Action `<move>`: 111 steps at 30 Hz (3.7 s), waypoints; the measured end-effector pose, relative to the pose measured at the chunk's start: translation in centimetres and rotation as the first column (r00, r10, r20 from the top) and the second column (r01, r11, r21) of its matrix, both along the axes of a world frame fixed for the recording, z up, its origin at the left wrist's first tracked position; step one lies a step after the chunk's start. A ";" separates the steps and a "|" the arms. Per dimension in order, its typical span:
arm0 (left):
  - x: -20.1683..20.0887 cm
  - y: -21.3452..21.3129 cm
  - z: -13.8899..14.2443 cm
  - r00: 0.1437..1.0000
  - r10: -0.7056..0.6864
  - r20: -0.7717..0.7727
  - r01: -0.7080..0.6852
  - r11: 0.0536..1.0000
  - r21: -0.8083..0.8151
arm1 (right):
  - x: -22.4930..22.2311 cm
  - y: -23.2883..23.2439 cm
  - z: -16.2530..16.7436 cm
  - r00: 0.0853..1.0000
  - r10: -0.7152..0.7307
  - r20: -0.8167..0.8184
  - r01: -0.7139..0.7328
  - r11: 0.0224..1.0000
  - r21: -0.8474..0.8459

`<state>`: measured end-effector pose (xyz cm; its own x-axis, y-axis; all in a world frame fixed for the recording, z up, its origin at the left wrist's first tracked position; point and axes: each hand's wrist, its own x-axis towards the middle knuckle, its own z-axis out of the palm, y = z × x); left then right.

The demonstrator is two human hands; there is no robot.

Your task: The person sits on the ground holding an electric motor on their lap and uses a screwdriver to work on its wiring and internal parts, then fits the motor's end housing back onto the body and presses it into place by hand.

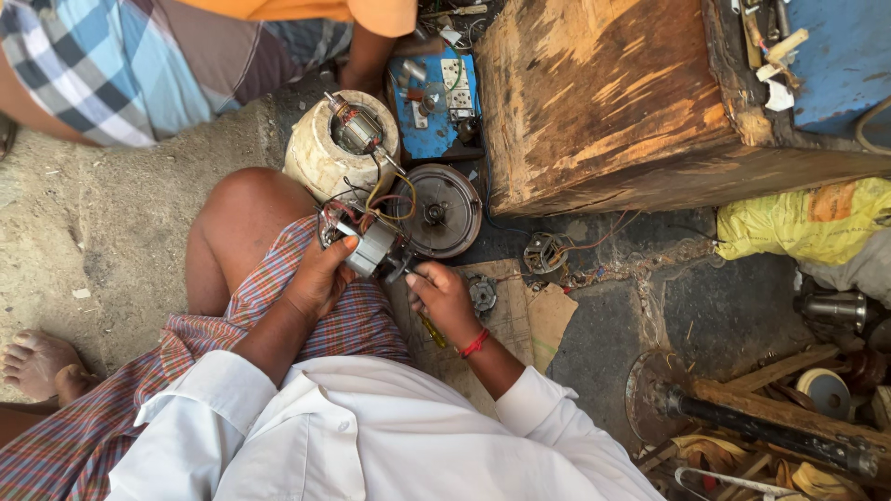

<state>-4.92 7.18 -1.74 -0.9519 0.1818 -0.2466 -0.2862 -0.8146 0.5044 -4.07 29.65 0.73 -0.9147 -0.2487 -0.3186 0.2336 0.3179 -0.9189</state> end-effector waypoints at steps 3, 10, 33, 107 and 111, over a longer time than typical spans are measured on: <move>0.5 -0.4 -0.1 1.000 0.003 -0.021 -0.003 1.000 0.013 | 0.5 -0.3 0.7 1.000 0.016 -0.018 -0.015 1.000 0.022; 2.1 -1.6 0.6 0.987 0.068 -0.144 -0.047 0.989 0.139 | 2.0 -2.2 6.2 0.963 0.148 -0.224 -0.127 0.986 0.105; 3.2 -3.3 5.8 0.981 -0.017 -0.191 0.034 0.996 0.085 | 3.7 -3.5 8.2 0.847 0.168 -0.504 -0.126 0.985 0.116; 4.6 -2.5 1.3 0.990 -0.115 -0.082 0.132 0.957 0.258 | 5.7 -3.8 5.2 0.919 0.070 -0.388 -0.081 0.997 -0.013; 4.4 -2.4 0.5 0.989 -0.122 -0.082 0.139 0.956 0.259 | 5.4 -3.8 5.0 0.918 0.106 -0.381 -0.103 0.994 0.030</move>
